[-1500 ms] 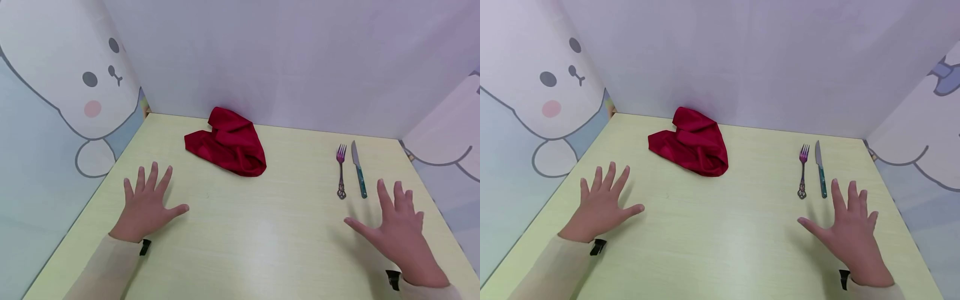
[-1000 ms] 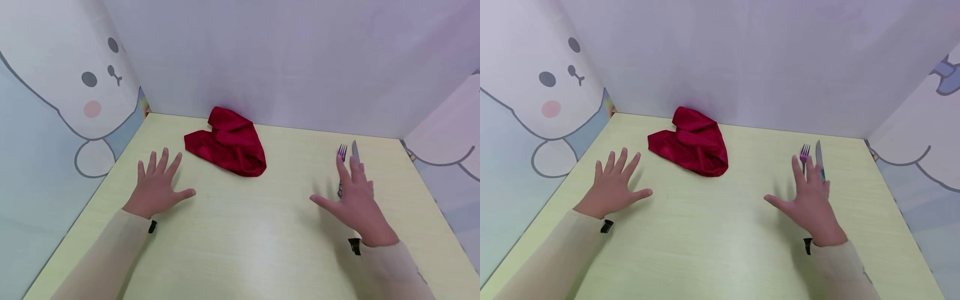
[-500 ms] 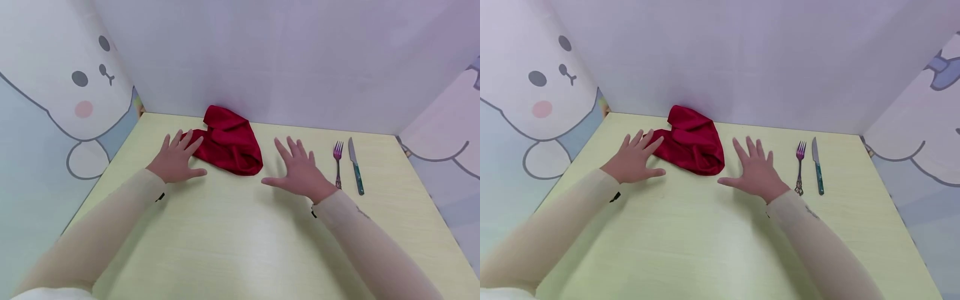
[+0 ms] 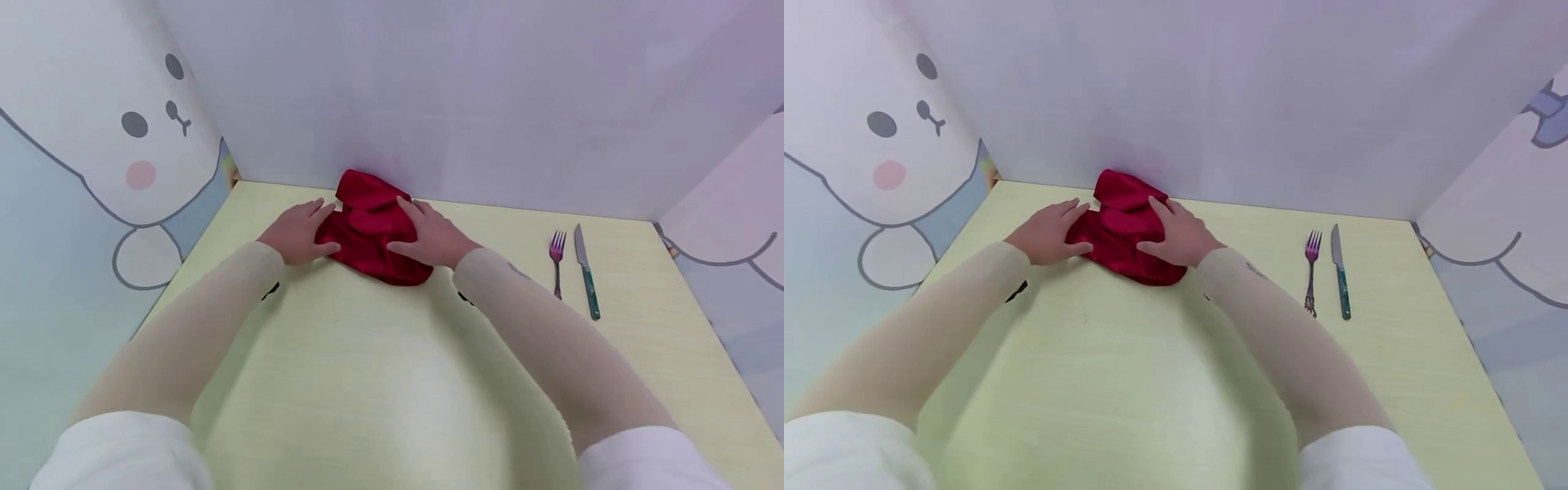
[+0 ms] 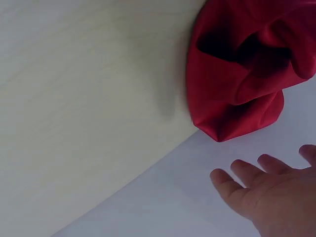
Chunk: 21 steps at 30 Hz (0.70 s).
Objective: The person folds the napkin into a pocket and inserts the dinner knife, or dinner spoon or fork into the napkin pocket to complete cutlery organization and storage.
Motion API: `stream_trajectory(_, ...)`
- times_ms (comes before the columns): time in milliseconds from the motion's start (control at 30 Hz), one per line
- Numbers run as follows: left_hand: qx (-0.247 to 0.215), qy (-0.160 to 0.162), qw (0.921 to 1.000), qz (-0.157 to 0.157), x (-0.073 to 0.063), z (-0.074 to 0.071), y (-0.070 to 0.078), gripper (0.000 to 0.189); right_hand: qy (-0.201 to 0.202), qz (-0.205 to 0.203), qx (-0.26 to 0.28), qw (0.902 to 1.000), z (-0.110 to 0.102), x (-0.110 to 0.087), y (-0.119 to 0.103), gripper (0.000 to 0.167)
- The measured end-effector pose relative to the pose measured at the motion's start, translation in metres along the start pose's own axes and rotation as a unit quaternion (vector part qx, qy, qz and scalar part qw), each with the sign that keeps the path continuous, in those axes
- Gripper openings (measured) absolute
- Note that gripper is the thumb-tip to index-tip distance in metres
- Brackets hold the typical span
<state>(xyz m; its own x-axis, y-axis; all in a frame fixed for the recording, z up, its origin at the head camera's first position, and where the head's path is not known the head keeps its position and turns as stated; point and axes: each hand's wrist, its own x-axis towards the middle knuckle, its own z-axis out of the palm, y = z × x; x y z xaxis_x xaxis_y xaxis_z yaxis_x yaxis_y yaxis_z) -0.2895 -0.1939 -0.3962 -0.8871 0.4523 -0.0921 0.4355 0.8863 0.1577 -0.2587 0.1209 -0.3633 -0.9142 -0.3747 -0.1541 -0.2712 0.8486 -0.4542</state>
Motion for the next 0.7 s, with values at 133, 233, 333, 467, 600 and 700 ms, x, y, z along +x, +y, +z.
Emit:
stream_trajectory(133, -0.024, -0.007, 0.9993, -0.028, 0.005, 0.004, -0.002, 0.091, -0.014, -0.016, -0.001, 0.9998, 0.007, 0.029, -0.012, 0.086)
stream_trajectory(233, -0.033, -0.001, 0.9989, -0.033, 0.008, 0.008, -0.004, 0.087, -0.021, -0.01, -0.014, 0.9996, 0.012, 0.044, -0.023, 0.079)
stream_trajectory(333, -0.046, 0.014, 0.998, -0.042, 0.012, 0.011, -0.005, 0.081, -0.032, -0.007, -0.024, 0.9992, 0.015, 0.054, -0.034, 0.075)
stream_trajectory(467, -0.089, 0.015, 0.9939, -0.064, 0.017, 0.013, -0.004, 0.067, -0.049, -0.024, -0.034, 0.9979, 0.017, 0.061, -0.046, 0.072)
stream_trajectory(600, -0.134, -0.007, 0.9878, -0.08, 0.021, 0.017, 0.001, 0.057, -0.06, -0.037, -0.047, 0.9964, 0.018, 0.066, -0.051, 0.067)
stream_trajectory(700, -0.141, -0.013, 0.9858, -0.09, 0.021, 0.019, 0.005, 0.053, -0.069, -0.055, -0.072, 0.9935, 0.019, 0.071, -0.051, 0.061)
